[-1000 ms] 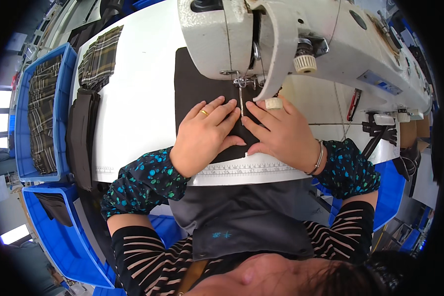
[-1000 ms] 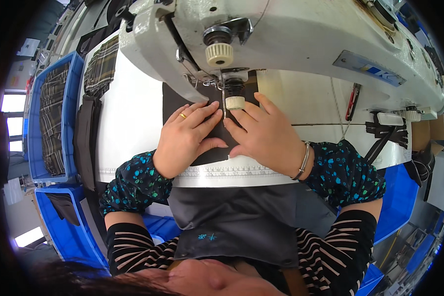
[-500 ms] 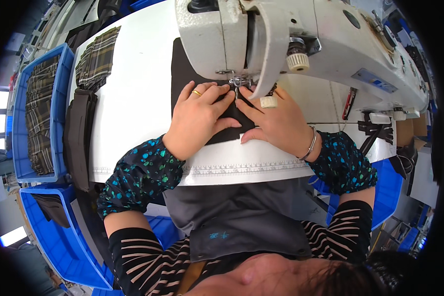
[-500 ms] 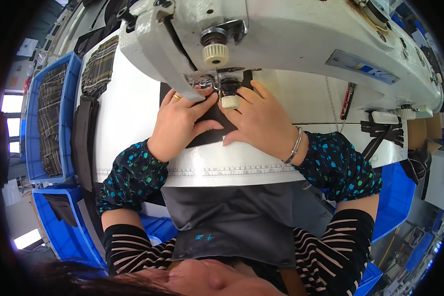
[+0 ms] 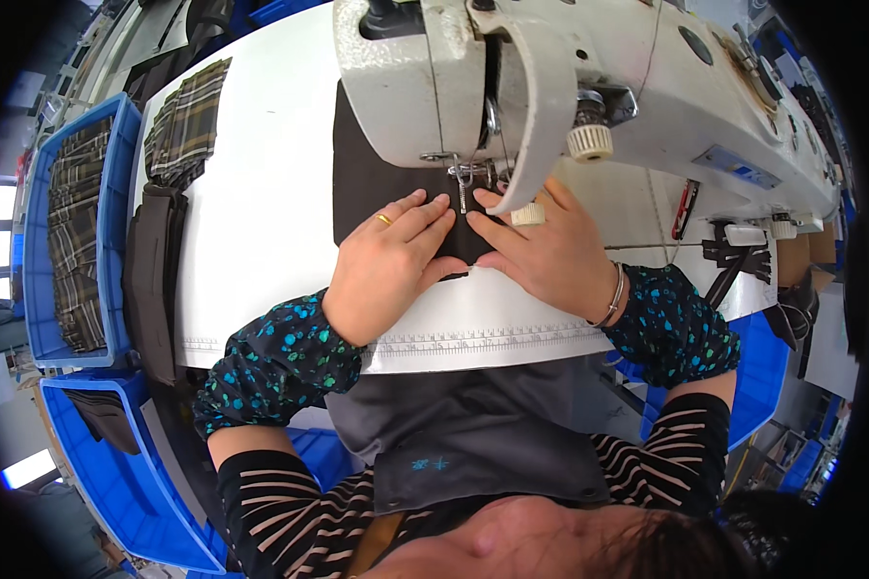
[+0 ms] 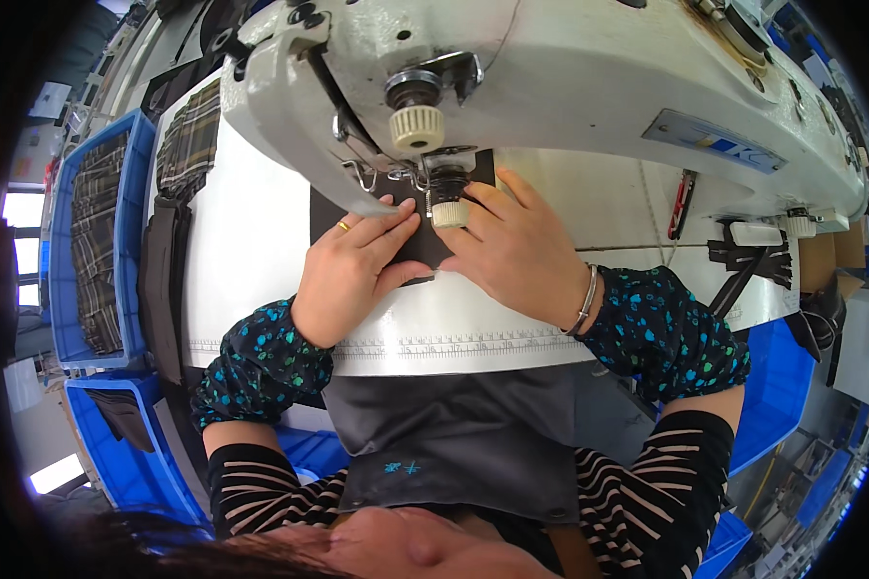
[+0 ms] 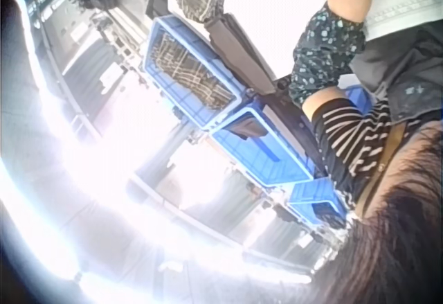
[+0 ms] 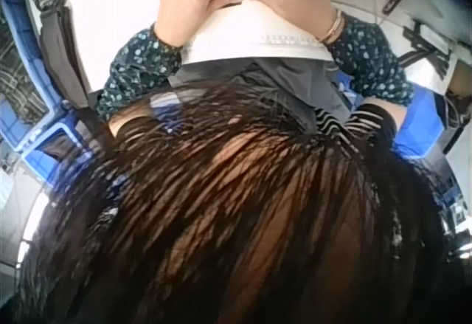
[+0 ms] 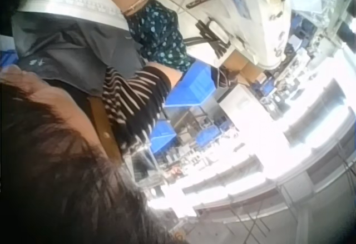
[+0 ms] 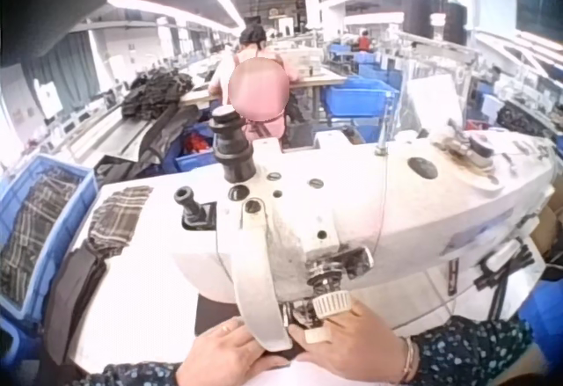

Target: The person operates an industrial sewing machine to attach a zipper to a piece of dark fabric. They align the zipper tape with the fabric edge, guide the material under the presser foot, and sew a straight stitch along the zipper teeth. The person repeats this process for multiple fabric pieces, handling them one at a time from a nearby bin.

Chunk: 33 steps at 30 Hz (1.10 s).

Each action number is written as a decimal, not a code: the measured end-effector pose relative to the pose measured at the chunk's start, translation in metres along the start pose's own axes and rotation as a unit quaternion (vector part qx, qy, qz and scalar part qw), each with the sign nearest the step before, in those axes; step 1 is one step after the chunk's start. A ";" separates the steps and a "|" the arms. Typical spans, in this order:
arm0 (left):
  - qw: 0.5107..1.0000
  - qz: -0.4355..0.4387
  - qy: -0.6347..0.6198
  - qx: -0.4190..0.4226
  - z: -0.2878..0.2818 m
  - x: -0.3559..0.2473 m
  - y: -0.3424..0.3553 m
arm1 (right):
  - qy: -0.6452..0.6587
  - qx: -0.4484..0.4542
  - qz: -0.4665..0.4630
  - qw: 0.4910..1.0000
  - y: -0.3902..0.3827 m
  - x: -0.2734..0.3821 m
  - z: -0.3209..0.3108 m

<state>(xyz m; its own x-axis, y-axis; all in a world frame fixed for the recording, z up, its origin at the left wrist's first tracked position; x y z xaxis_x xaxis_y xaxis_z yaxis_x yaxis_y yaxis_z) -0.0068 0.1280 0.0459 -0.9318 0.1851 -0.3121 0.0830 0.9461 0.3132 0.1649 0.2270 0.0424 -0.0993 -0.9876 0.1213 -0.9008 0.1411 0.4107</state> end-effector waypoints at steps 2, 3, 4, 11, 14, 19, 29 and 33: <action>1.000 -0.006 -0.006 0.003 0.000 -0.003 -0.001 | 0.008 -0.004 0.005 1.000 -0.001 0.000 0.003; 1.000 -0.006 -0.005 0.004 0.000 -0.004 -0.001 | 0.006 0.001 0.006 1.000 -0.001 0.001 0.004; 1.000 -0.005 -0.004 0.006 0.000 -0.006 -0.002 | 0.003 0.006 0.008 1.000 -0.001 0.001 0.005; 0.999 0.003 0.013 0.042 -0.001 -0.006 -0.001 | -0.032 0.055 0.020 0.998 -0.002 0.006 0.003; 0.998 0.016 0.046 0.039 -0.001 -0.006 -0.001 | -0.034 0.022 0.005 0.999 0.001 0.008 0.000; 0.998 0.013 0.058 -0.005 0.001 -0.002 0.007 | -0.053 0.025 0.015 0.998 0.001 -0.001 0.008; 0.995 0.009 0.097 0.019 0.007 0.007 0.010 | 0.111 -0.033 0.076 0.990 0.005 -0.024 0.002; 0.994 0.015 0.101 -0.030 0.008 0.005 0.009 | 0.425 -0.050 0.203 0.881 0.002 -0.045 0.009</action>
Point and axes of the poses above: each hand's wrist, its own y-axis towards the middle knuckle, its own z-axis out of the palm, x = y × z, the point moved 4 cm from there along y, towards the middle knuckle, and after that the axes turned 3 degrees about -z, right-handed, at the moved point
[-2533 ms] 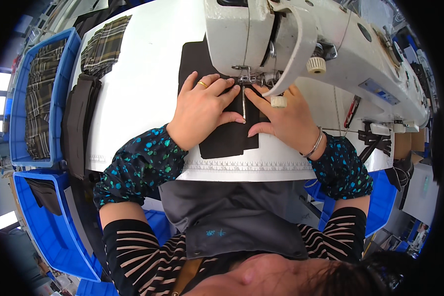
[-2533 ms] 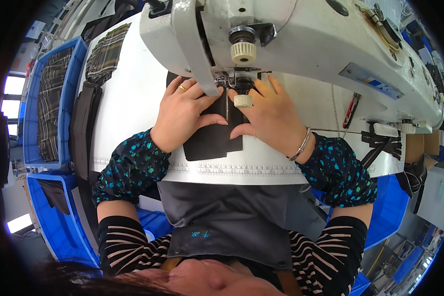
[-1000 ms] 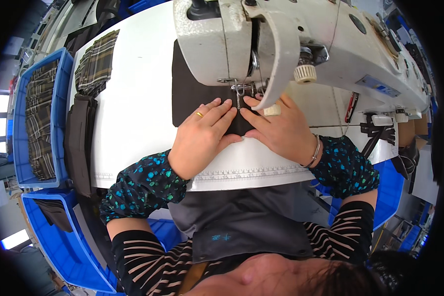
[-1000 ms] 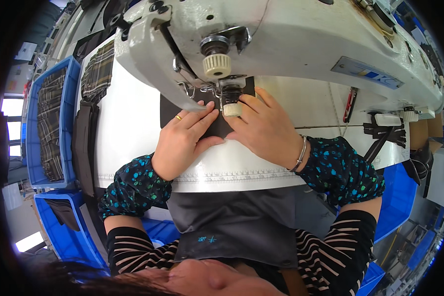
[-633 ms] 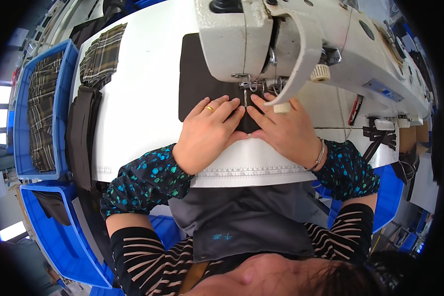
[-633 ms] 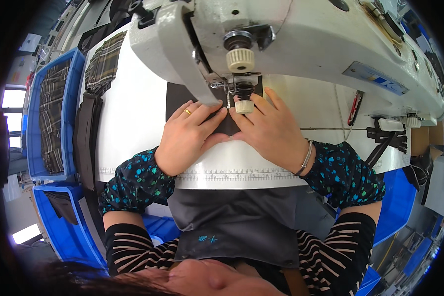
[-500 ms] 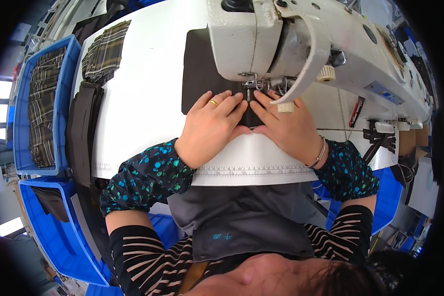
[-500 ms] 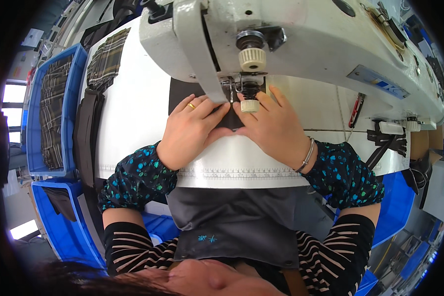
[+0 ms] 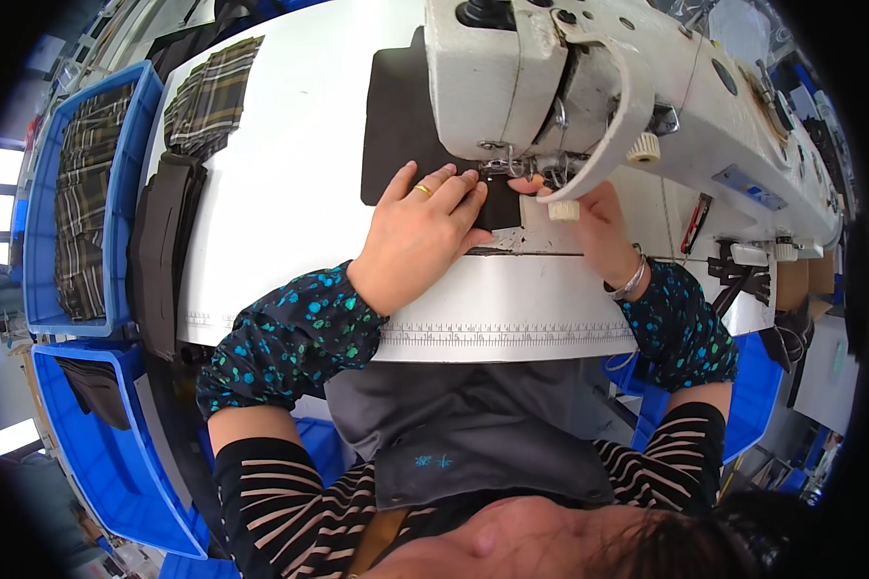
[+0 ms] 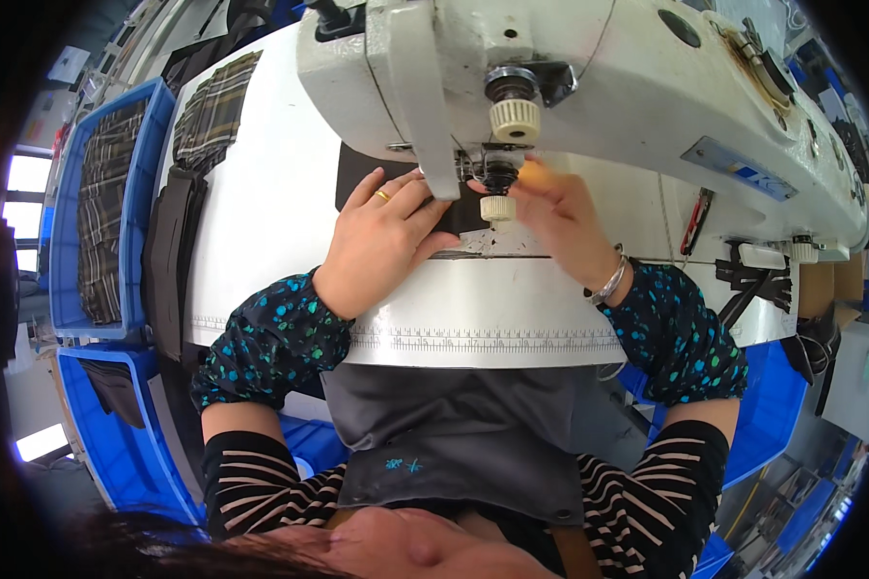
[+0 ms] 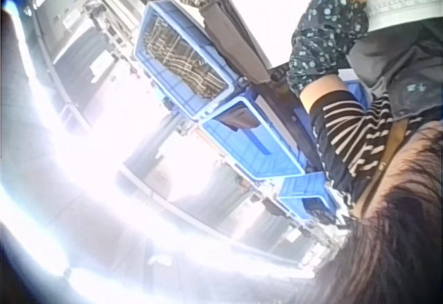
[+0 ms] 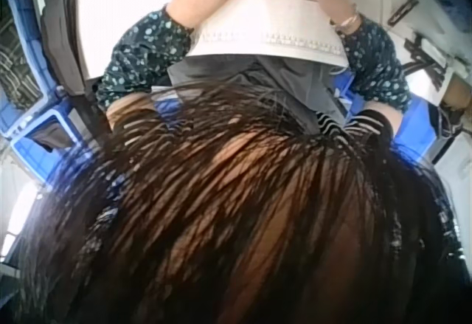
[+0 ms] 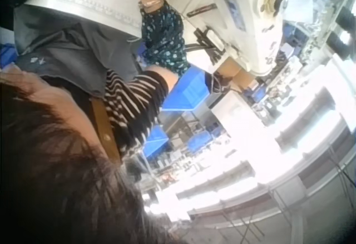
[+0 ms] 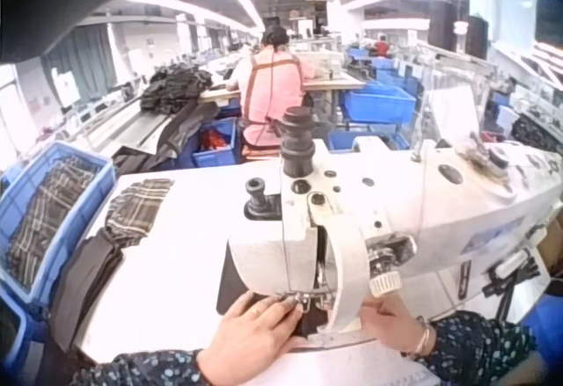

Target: The person operates an industrial sewing machine to attach a zipper to a piece of dark fabric. They align the zipper tape with the fabric edge, guide the material under the presser foot, and sew a straight stitch along the zipper teeth. The person repeats this process for multiple fabric pieces, handling them one at a time from a nearby bin.

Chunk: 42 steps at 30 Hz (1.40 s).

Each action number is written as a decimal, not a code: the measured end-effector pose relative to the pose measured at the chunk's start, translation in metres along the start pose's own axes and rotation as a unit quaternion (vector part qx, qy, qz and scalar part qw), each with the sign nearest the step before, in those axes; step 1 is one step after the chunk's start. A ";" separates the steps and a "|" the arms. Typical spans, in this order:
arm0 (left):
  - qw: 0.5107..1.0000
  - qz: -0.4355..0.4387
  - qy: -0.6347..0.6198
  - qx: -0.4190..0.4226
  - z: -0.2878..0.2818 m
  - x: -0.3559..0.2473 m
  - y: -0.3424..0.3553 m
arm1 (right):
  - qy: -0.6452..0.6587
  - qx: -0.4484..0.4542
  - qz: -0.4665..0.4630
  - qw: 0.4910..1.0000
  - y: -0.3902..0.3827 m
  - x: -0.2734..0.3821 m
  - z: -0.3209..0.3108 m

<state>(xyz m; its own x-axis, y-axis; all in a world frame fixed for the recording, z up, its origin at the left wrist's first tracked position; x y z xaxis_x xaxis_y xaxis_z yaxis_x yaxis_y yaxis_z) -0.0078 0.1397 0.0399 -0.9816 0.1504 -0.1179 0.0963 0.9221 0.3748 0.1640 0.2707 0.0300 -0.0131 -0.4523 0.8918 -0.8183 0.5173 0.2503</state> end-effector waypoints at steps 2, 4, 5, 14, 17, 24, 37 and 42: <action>1.000 0.000 -0.002 0.000 0.001 -0.001 -0.001 | 0.024 -0.006 0.011 1.000 -0.004 -0.013 -0.006; 1.000 0.002 0.000 0.001 0.001 -0.003 -0.001 | 0.049 -0.013 0.021 0.998 -0.008 -0.026 -0.012; 1.000 0.001 0.006 0.006 0.001 -0.004 -0.002 | -0.017 -0.003 -0.008 1.000 -0.007 -0.022 -0.008; 1.000 0.004 0.006 0.009 0.002 0.000 0.000 | -0.390 0.017 -0.176 0.904 -0.004 0.018 0.020; 1.000 0.005 0.002 0.003 0.004 0.001 0.002 | -0.392 0.009 -0.185 0.901 -0.004 0.016 0.021; 1.000 -0.002 -0.010 0.001 0.005 0.004 0.003 | -0.421 0.011 -0.180 0.889 -0.002 0.016 0.021; 1.000 -0.003 -0.008 0.003 0.003 0.004 0.003 | -0.409 0.018 -0.179 0.894 -0.002 0.013 0.022; 1.000 0.006 -0.010 0.000 0.003 0.003 0.010 | -0.430 0.015 -0.179 0.885 -0.005 0.012 0.019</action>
<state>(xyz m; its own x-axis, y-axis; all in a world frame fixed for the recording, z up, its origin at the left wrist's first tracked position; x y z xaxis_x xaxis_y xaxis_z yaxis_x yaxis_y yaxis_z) -0.0098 0.1503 0.0403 -0.9767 0.1695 -0.1317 0.1087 0.9198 0.3771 0.1574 0.2491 0.0322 -0.1717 -0.9755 0.1377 -0.8727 0.2155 0.4380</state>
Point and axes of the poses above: each hand's wrist, its own y-axis towards the middle knuckle, its own z-axis out of the palm, x = y × z, the point moved 4 cm from there along y, towards the middle knuckle, and after that the axes turned 3 degrees about -z, right-handed, at the moved point
